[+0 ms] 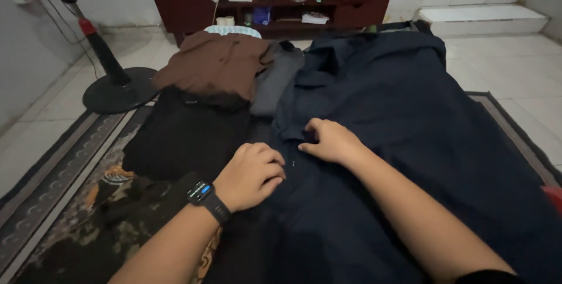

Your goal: The person is folding a camouflage-patterned cloth and a blue shirt on a mattress.

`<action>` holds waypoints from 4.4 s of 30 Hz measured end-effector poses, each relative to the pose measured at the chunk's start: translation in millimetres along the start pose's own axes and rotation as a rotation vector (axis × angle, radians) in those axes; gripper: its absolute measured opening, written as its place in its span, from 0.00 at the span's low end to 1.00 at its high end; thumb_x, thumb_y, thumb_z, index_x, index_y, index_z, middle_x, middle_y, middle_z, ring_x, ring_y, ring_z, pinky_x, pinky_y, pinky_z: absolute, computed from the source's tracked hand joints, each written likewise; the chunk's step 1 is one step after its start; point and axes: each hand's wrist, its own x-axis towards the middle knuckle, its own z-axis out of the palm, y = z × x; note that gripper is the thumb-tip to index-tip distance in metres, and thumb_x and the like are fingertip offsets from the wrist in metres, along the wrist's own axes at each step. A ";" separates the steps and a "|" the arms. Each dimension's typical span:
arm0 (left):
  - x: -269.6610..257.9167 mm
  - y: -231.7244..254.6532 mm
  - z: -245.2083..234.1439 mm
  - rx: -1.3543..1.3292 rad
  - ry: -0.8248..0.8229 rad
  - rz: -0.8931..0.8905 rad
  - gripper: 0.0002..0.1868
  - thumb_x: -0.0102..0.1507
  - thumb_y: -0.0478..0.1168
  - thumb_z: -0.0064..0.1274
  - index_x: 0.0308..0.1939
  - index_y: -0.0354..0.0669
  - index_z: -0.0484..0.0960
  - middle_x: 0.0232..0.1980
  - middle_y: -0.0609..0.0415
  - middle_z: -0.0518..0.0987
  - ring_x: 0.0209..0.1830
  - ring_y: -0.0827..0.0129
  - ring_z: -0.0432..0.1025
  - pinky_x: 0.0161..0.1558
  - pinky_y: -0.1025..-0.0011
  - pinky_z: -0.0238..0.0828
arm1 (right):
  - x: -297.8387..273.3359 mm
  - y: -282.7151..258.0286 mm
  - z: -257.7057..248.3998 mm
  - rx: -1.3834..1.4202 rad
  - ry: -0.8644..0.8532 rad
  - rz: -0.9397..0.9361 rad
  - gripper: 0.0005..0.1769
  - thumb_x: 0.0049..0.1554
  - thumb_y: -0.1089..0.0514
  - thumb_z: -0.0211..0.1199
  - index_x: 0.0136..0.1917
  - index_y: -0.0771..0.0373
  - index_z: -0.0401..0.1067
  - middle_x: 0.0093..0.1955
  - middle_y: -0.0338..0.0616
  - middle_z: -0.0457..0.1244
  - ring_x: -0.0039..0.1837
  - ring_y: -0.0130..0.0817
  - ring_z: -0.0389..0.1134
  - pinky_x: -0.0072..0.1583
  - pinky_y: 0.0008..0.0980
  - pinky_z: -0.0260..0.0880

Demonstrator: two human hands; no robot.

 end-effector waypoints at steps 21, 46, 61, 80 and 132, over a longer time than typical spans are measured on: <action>-1.5 13.5 -22.9 0.038 0.303 -0.062 0.23 0.49 0.32 0.63 0.47 0.42 0.75 0.46 0.50 0.80 0.39 0.51 0.76 0.40 0.60 0.73 | -12.8 -32.1 -8.9 1.604 -0.379 0.423 0.47 0.53 0.55 0.68 0.80 0.44 0.50 0.49 0.43 0.66 0.42 0.34 0.71 0.45 0.40 0.78; 13.2 35.5 -10.6 -0.455 0.361 -0.359 0.16 0.52 0.30 0.62 0.34 0.40 0.68 0.42 0.54 0.69 0.31 0.71 0.66 0.27 0.75 0.70 | -13.2 -32.9 6.7 1.826 0.188 0.270 0.44 0.57 0.69 0.63 0.80 0.47 0.52 0.48 0.34 0.66 0.49 0.25 0.69 0.49 0.31 0.73; -0.4 -4.7 29.0 -0.614 0.525 -0.820 0.11 0.57 0.26 0.52 0.33 0.41 0.66 0.28 0.55 0.69 0.23 0.73 0.73 0.26 0.74 0.70 | -18.4 -47.5 -12.2 1.901 0.222 0.252 0.39 0.57 0.70 0.59 0.77 0.46 0.55 0.52 0.33 0.67 0.54 0.26 0.70 0.55 0.34 0.75; -13.7 -38.7 22.5 -1.206 0.283 -0.438 0.08 0.73 0.41 0.52 0.48 0.39 0.77 0.40 0.65 0.75 0.39 0.85 0.66 0.44 0.82 0.64 | -31.7 -64.1 8.8 1.929 0.009 0.173 0.38 0.57 0.72 0.60 0.77 0.50 0.59 0.53 0.29 0.64 0.50 0.21 0.69 0.51 0.28 0.74; 1.2 21.0 -1.8 -0.475 0.160 -0.214 0.11 0.56 0.34 0.67 0.35 0.36 0.79 0.41 0.54 0.80 0.40 0.72 0.77 0.39 0.77 0.75 | -6.6 -20.5 33.3 1.854 -0.391 0.396 0.17 0.63 0.46 0.54 0.49 0.61 0.73 0.44 0.44 0.70 0.45 0.35 0.72 0.50 0.36 0.74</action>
